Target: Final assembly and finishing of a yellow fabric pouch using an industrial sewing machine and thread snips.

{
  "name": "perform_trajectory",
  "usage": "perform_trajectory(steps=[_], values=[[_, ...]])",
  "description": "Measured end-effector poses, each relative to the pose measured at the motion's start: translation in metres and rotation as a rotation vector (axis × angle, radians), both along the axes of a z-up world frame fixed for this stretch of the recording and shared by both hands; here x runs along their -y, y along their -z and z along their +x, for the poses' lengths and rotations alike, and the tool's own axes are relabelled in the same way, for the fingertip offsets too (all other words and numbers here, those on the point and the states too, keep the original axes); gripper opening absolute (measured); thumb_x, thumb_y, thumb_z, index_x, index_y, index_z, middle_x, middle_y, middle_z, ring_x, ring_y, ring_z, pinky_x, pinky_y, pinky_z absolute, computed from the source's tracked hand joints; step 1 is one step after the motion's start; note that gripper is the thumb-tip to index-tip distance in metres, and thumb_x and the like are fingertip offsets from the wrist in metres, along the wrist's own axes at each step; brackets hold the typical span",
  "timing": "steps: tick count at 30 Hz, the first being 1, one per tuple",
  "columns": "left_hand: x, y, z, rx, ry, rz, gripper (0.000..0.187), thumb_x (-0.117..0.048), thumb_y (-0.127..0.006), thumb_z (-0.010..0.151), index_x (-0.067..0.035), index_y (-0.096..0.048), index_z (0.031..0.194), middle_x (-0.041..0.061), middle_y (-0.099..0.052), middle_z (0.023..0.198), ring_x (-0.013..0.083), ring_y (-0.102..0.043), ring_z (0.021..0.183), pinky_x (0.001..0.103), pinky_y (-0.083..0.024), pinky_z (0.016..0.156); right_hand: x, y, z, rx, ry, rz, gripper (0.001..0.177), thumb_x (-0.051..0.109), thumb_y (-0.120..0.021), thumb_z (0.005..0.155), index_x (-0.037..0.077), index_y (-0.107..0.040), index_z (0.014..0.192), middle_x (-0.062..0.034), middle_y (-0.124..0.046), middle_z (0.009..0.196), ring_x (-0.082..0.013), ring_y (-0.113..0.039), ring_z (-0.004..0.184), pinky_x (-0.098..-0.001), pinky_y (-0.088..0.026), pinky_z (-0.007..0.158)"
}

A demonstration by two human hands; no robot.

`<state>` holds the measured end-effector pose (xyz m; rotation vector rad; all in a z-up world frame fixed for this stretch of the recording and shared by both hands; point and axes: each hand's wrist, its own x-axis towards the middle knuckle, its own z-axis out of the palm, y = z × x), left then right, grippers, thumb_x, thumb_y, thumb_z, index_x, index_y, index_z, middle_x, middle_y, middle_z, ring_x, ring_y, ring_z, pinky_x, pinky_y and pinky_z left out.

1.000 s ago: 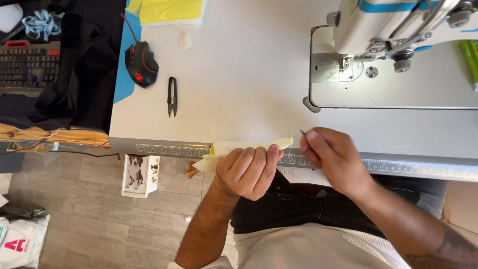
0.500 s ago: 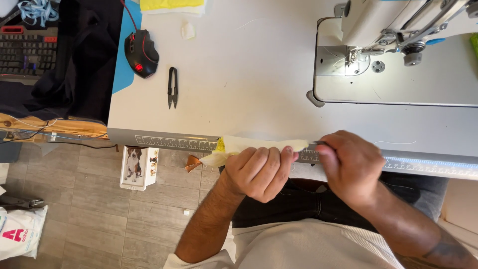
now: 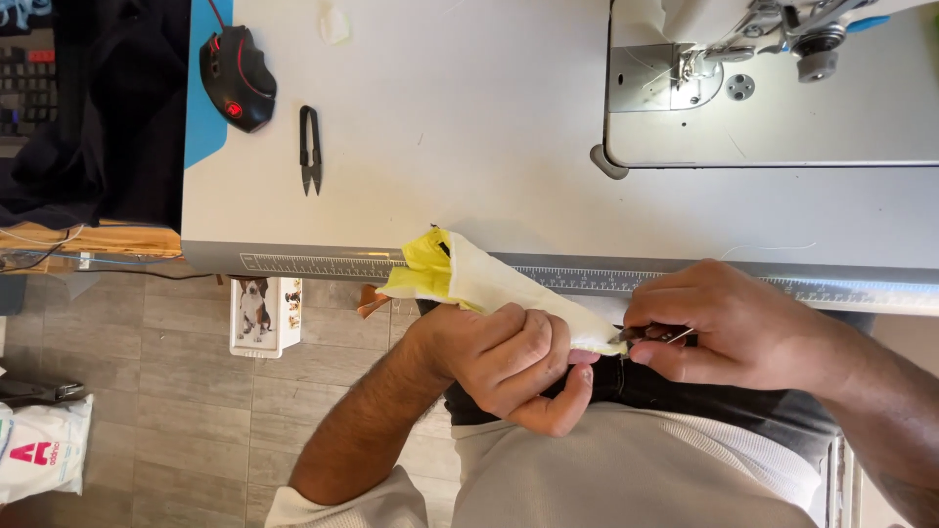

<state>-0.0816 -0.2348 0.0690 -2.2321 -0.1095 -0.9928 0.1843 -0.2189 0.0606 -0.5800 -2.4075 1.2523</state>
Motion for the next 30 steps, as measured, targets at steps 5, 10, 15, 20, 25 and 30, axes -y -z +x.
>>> perform_trajectory(steps=[5,10,15,20,25,30], values=[[0.0,-0.002,0.004,-0.011,0.016,-0.027,0.011,-0.011,-0.055,0.101,-0.007,-0.047,0.107,0.001,-0.06,0.07,0.0109,-0.05,0.064,0.021,-0.043,0.054,-0.001,0.003,0.002,-0.009,-0.031,-0.005,0.019,0.028,-0.064,0.095,0.011,-0.065,0.088,-0.0014,-0.054,0.061,-0.0222,-0.046,0.046,-0.035,-0.036,0.045],[-0.001,-0.003,0.006,-0.027,0.031,-0.029,0.017,-0.014,-0.06,0.103,-0.009,-0.044,0.106,0.001,-0.061,0.069,0.0101,-0.051,0.064,0.021,-0.042,0.055,-0.005,0.002,0.003,-0.054,-0.044,0.002,0.019,0.028,-0.065,0.094,0.01,-0.067,0.09,-0.0011,-0.057,0.061,-0.0195,-0.049,0.045,-0.0337,-0.038,0.043],[-0.003,-0.006,0.007,-0.043,0.035,-0.037,0.018,-0.014,-0.061,0.104,-0.011,-0.043,0.104,0.001,-0.06,0.07,0.0105,-0.051,0.065,0.022,-0.041,0.055,-0.006,0.005,0.005,-0.061,-0.036,0.011,0.02,0.029,-0.065,0.094,0.01,-0.066,0.087,-0.0012,-0.053,0.06,-0.0199,-0.046,0.044,-0.0334,-0.036,0.043],[-0.002,-0.004,0.009,-0.037,0.038,-0.02,0.019,-0.015,-0.063,0.104,-0.011,-0.044,0.104,0.0,-0.06,0.069,0.0106,-0.051,0.064,0.021,-0.042,0.054,-0.006,0.006,0.006,-0.091,-0.023,-0.014,0.017,0.025,-0.065,0.093,0.009,-0.068,0.088,-0.0005,-0.056,0.062,-0.0177,-0.047,0.043,-0.0314,-0.037,0.043],[-0.004,-0.006,0.012,-0.039,0.029,-0.029,0.013,-0.012,-0.058,0.103,-0.013,-0.045,0.1,0.001,-0.06,0.069,0.0106,-0.05,0.065,0.021,-0.041,0.055,-0.007,0.009,0.01,-0.093,-0.003,0.032,0.016,0.025,-0.067,0.091,0.01,-0.066,0.085,0.0001,-0.051,0.058,-0.0177,-0.043,0.042,-0.0323,-0.034,0.042],[-0.005,-0.007,0.014,-0.054,0.043,-0.03,0.013,-0.011,-0.058,0.104,-0.012,-0.046,0.1,0.001,-0.06,0.069,0.0106,-0.05,0.064,0.021,-0.041,0.054,-0.006,0.008,0.008,-0.1,-0.054,0.011,0.019,0.026,-0.066,0.092,0.009,-0.065,0.084,-0.0004,-0.053,0.06,-0.0183,-0.045,0.044,-0.0331,-0.034,0.043]])
